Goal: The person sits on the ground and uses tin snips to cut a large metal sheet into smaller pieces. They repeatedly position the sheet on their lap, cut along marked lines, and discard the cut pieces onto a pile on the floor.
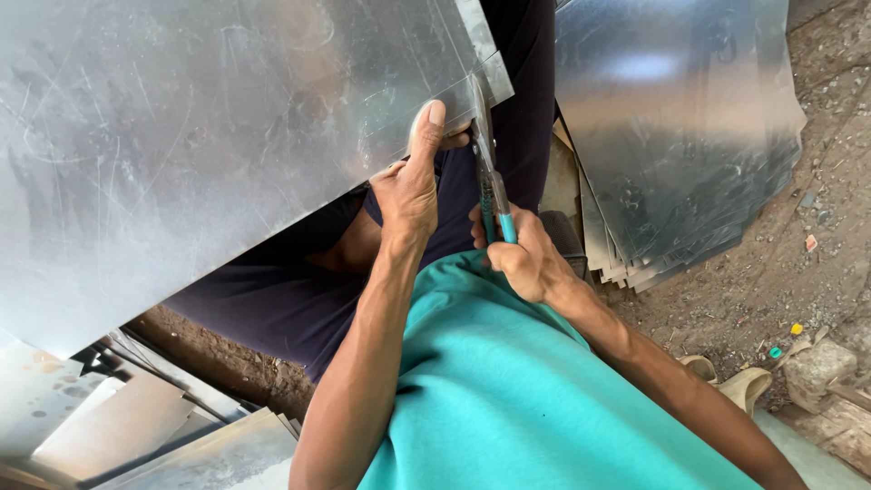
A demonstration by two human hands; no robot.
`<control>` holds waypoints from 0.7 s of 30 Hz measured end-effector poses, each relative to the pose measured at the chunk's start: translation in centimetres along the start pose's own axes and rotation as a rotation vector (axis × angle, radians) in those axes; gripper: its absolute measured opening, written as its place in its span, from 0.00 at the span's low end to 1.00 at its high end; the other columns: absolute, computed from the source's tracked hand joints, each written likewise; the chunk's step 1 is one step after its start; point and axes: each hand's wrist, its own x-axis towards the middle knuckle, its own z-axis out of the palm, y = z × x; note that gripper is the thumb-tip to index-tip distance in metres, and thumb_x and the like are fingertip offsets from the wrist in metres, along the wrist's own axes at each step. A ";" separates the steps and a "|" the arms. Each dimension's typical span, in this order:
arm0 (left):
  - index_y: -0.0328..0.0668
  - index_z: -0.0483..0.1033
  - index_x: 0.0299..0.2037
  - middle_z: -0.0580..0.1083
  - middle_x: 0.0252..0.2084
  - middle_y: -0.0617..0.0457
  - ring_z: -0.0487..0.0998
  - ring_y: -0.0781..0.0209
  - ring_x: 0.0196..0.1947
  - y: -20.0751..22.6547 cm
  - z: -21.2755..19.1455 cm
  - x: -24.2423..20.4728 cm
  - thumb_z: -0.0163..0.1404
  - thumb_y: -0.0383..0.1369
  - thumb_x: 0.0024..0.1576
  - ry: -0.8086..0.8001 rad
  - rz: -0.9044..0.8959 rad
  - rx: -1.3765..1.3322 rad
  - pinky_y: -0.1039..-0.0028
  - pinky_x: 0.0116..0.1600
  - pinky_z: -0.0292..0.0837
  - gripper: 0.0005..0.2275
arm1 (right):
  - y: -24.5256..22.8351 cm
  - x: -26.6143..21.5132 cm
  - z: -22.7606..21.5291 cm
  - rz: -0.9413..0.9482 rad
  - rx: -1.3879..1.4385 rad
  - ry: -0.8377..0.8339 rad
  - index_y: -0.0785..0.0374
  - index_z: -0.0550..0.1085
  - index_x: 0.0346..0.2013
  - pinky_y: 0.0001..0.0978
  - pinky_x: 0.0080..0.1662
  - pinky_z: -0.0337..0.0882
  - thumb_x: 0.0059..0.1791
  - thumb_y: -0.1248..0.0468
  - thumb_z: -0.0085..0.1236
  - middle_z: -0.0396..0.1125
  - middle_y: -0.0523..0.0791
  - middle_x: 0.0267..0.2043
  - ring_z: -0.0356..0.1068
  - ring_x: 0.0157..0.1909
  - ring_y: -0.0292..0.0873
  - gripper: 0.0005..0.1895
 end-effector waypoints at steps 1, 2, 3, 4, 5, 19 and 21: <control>0.24 0.78 0.53 0.82 0.43 0.43 0.84 0.56 0.40 -0.1 0.0 0.0 0.60 0.38 0.58 0.000 0.000 0.010 0.67 0.58 0.79 0.21 | 0.4 0.1 -0.1 -0.045 -0.051 0.016 0.70 0.71 0.41 0.36 0.35 0.72 0.34 0.66 0.45 0.68 0.48 0.32 0.68 0.34 0.43 0.22; 0.24 0.78 0.52 0.82 0.43 0.43 0.84 0.55 0.41 -0.1 -0.1 0.0 0.60 0.38 0.58 0.004 0.004 0.020 0.68 0.59 0.79 0.21 | 0.9 0.3 0.0 -0.092 -0.103 0.026 0.70 0.72 0.38 0.36 0.33 0.71 0.34 0.66 0.44 0.68 0.48 0.28 0.68 0.31 0.42 0.20; 0.24 0.78 0.51 0.82 0.43 0.43 0.84 0.55 0.41 0.0 0.0 0.1 0.61 0.38 0.57 0.007 0.021 0.000 0.66 0.56 0.80 0.21 | 1.3 0.5 0.2 -0.084 -0.123 0.044 0.70 0.73 0.34 0.36 0.31 0.69 0.35 0.66 0.44 0.68 0.48 0.25 0.67 0.28 0.42 0.16; 0.24 0.78 0.50 0.81 0.43 0.43 0.84 0.55 0.41 0.0 0.1 0.2 0.61 0.38 0.56 0.009 0.041 -0.019 0.65 0.52 0.82 0.20 | 1.7 0.8 0.5 -0.078 -0.143 0.060 0.70 0.73 0.30 0.36 0.29 0.67 0.36 0.66 0.44 0.67 0.47 0.22 0.66 0.26 0.42 0.13; 0.24 0.79 0.49 0.81 0.43 0.44 0.85 0.55 0.42 0.1 0.2 0.2 0.61 0.38 0.56 0.011 0.060 -0.039 0.63 0.49 0.83 0.20 | 1.9 1.0 0.6 -0.072 -0.163 0.077 0.69 0.73 0.26 0.36 0.28 0.66 0.36 0.66 0.44 0.66 0.46 0.20 0.65 0.23 0.42 0.11; 0.29 0.74 0.50 0.76 0.38 0.54 0.77 0.58 0.38 -0.6 3.6 -0.4 0.64 0.24 0.49 0.277 0.111 -0.229 0.69 0.46 0.73 0.19 | 4.7 -0.3 -7.8 -0.514 -0.751 0.211 0.70 0.75 0.33 0.39 0.30 0.66 0.46 0.69 0.53 0.68 0.51 0.23 0.67 0.25 0.46 0.06; 0.30 0.73 0.52 0.77 0.43 0.55 0.79 0.58 0.44 -0.2 2.1 -1.1 0.63 0.21 0.45 0.207 0.174 -0.149 0.69 0.54 0.77 0.23 | 4.3 -0.8 -5.6 -0.184 -0.540 0.157 0.68 0.76 0.32 0.39 0.30 0.67 0.42 0.67 0.52 0.67 0.51 0.20 0.67 0.22 0.45 0.08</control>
